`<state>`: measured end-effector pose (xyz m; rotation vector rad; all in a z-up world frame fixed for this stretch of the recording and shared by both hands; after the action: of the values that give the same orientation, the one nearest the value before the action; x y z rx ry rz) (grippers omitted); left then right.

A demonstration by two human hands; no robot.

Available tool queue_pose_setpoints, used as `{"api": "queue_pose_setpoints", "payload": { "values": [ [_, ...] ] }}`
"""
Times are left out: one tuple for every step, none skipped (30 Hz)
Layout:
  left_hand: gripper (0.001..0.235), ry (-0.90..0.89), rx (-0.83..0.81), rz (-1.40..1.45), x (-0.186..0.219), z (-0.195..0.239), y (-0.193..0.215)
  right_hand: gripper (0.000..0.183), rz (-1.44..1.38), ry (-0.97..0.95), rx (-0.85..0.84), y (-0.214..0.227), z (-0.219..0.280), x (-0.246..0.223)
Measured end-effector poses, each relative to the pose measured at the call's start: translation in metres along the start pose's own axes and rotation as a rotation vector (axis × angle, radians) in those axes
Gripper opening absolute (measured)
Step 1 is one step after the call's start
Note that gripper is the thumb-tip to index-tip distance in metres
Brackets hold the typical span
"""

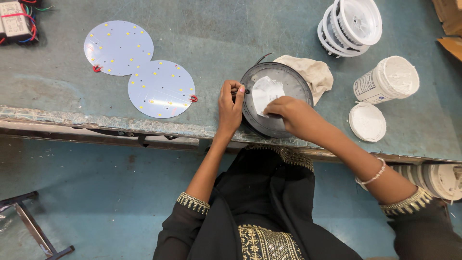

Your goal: The person applies a white substance to a circular plate using a small tool, then presses a corresponding circular LED board onto the plate.

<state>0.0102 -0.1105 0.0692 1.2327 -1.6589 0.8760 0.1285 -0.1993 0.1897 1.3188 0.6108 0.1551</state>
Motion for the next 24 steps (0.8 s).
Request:
{"api": "queue_pose_setpoints", "payload": {
  "values": [
    [0.024,0.002,0.002,0.001,0.000,0.000,0.000,0.045,-0.007,0.015,-0.012,0.002,0.003,0.000],
    [0.024,0.004,0.005,0.003,0.000,0.000,0.000,0.045,-0.013,0.028,-0.024,0.004,0.006,0.000],
    [0.024,0.007,0.005,0.004,-0.001,-0.001,0.000,0.042,-0.036,0.025,-0.015,0.007,0.004,0.003],
    [0.024,0.011,0.004,0.005,-0.002,-0.001,-0.001,0.038,-0.060,0.020,-0.007,0.012,0.001,0.009],
    [0.024,0.014,0.003,0.007,-0.003,-0.001,-0.001,0.035,-0.084,0.015,0.001,0.016,-0.003,0.014],
    [0.023,0.002,0.005,-0.011,-0.002,-0.001,-0.001,0.038,-0.070,0.028,0.030,0.019,-0.007,0.016],
    [0.023,-0.010,0.006,-0.029,-0.001,-0.001,-0.001,0.041,-0.057,0.042,0.058,0.020,-0.011,0.016],
    [0.023,-0.024,0.008,-0.050,0.001,-0.001,0.000,0.044,-0.044,0.058,0.089,0.022,-0.014,0.015],
    [0.023,-0.024,0.006,-0.043,0.001,-0.001,0.000,0.045,-0.038,0.045,0.063,0.019,-0.016,0.017],
    [0.022,-0.023,0.005,-0.037,0.001,-0.001,0.000,0.046,-0.033,0.033,0.035,0.017,-0.018,0.018],
    [0.022,-0.022,0.004,-0.030,0.001,-0.001,0.001,0.048,-0.027,0.021,0.007,0.014,-0.019,0.019],
    [0.022,-0.024,0.005,-0.025,0.001,-0.001,0.001,0.050,-0.031,0.041,-0.018,0.012,-0.017,0.017],
    [0.022,-0.026,0.005,-0.019,0.002,-0.001,0.001,0.053,-0.035,0.061,-0.043,0.012,-0.014,0.016],
    [0.022,-0.029,0.003,-0.013,0.002,-0.001,0.000,0.056,-0.039,0.080,-0.067,0.012,-0.011,0.015],
    [0.022,-0.023,0.001,-0.017,0.002,-0.001,0.000,0.058,-0.051,0.070,-0.101,0.011,-0.007,0.017],
    [0.022,-0.017,0.000,-0.020,0.002,-0.001,0.000,0.060,-0.063,0.059,-0.135,0.009,-0.001,0.019],
    [0.023,-0.012,-0.002,-0.022,0.001,-0.001,0.000,0.063,-0.075,0.049,-0.170,0.007,0.004,0.021],
    [0.023,-0.011,-0.005,-0.024,0.002,-0.001,0.000,0.060,-0.078,0.079,-0.162,0.008,0.009,0.020],
    [0.023,-0.009,-0.009,-0.026,0.002,-0.001,0.000,0.057,-0.081,0.110,-0.154,0.010,0.015,0.020],
    [0.023,-0.009,-0.011,-0.027,0.002,-0.001,0.000,0.054,-0.083,0.141,-0.145,0.012,0.020,0.020],
    [0.023,-0.006,-0.011,-0.027,0.002,-0.001,0.000,0.057,-0.087,0.130,-0.164,0.011,0.026,0.025],
    [0.023,-0.003,-0.012,-0.026,0.002,-0.001,0.000,0.061,-0.089,0.119,-0.182,0.010,0.031,0.031],
    [0.023,0.000,-0.012,-0.026,0.002,-0.001,0.000,0.064,-0.092,0.108,-0.201,0.009,0.036,0.036],
    [0.023,-0.001,-0.012,-0.028,0.003,-0.001,0.000,0.058,-0.090,0.104,-0.170,0.012,0.041,0.043]
  ]
}}
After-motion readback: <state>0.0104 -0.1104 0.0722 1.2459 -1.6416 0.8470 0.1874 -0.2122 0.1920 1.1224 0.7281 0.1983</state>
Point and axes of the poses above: each hand's wrist, its own z-axis away from the middle knuckle, its own y-axis out of the back of the hand, x = y × z, the point moved 9 cm from there along -z, towards the middle knuckle, and after that the axes turned 11 degrees about -x, right-handed, at the moved point
